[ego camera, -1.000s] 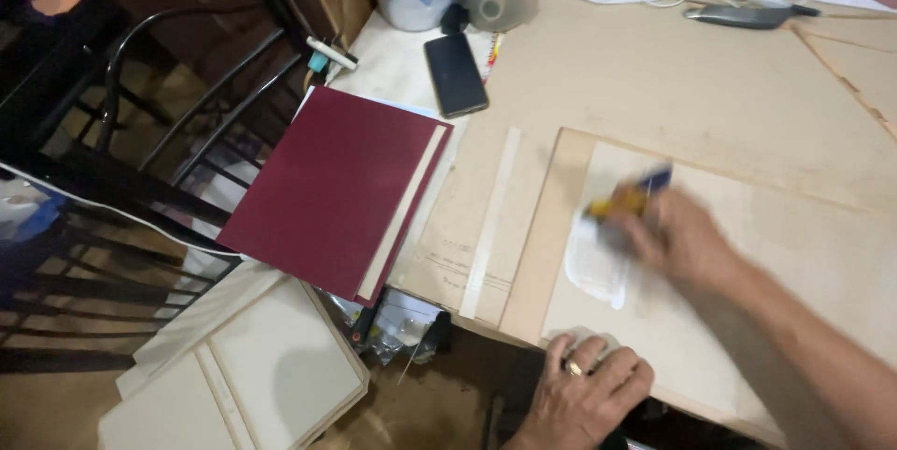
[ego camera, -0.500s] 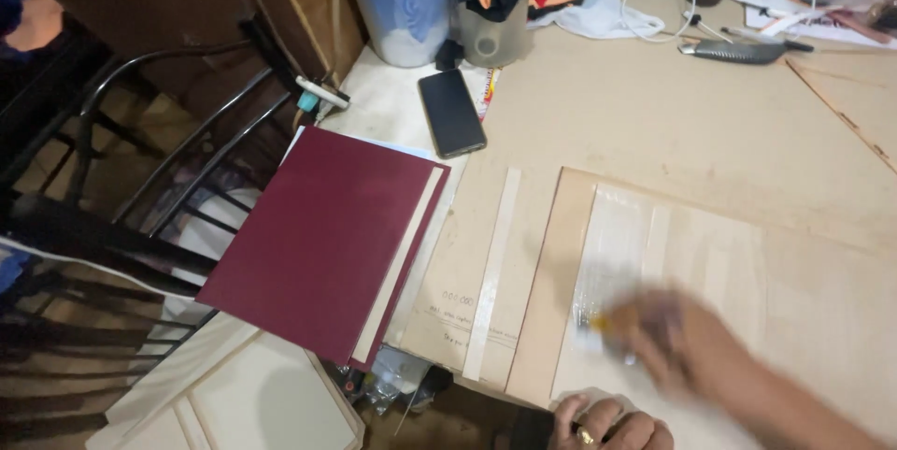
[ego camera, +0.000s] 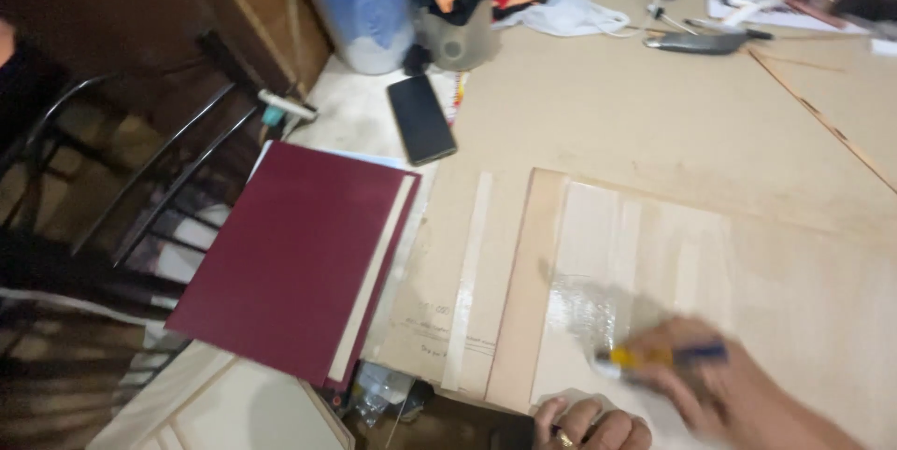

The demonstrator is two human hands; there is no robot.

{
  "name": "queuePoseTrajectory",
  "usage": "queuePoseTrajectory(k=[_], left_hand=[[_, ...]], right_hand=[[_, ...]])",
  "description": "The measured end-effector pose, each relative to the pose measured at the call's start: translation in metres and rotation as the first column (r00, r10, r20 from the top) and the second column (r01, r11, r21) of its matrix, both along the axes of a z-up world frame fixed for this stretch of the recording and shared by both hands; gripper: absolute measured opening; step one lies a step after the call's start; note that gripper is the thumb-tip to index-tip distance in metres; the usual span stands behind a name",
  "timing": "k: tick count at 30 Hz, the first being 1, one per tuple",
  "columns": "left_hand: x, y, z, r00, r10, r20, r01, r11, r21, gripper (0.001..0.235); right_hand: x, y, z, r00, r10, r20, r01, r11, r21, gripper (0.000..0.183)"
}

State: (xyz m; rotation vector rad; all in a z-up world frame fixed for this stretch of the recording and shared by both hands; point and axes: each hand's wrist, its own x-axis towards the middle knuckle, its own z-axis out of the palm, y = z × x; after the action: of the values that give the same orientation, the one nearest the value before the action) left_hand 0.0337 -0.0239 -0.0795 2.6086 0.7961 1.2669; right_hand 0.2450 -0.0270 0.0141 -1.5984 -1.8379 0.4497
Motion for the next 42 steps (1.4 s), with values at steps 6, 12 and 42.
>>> queuePoseTrajectory(k=[6, 12, 42], left_hand=[[0.001, 0.018, 0.046, 0.996, 0.087, 0.026, -0.091, 0.971, 0.219, 0.017], [0.0, 0.018, 0.056, 0.997, 0.064, 0.032, -0.069, 0.981, 0.183, 0.021], [0.019, 0.009, 0.03, 0.988, 0.077, 0.132, -0.106, 0.968, 0.229, 0.019]], right_hand=[[0.08, 0.094, 0.005, 0.831, -0.523, 0.191, 0.525, 0.85, 0.043, 0.023], [0.016, 0.005, 0.025, 0.879, -0.468, 0.088, 0.474, 0.878, -0.068, 0.028], [0.148, 0.027, 0.022, 0.875, -0.469, 0.12, 0.463, 0.883, 0.075, 0.029]])
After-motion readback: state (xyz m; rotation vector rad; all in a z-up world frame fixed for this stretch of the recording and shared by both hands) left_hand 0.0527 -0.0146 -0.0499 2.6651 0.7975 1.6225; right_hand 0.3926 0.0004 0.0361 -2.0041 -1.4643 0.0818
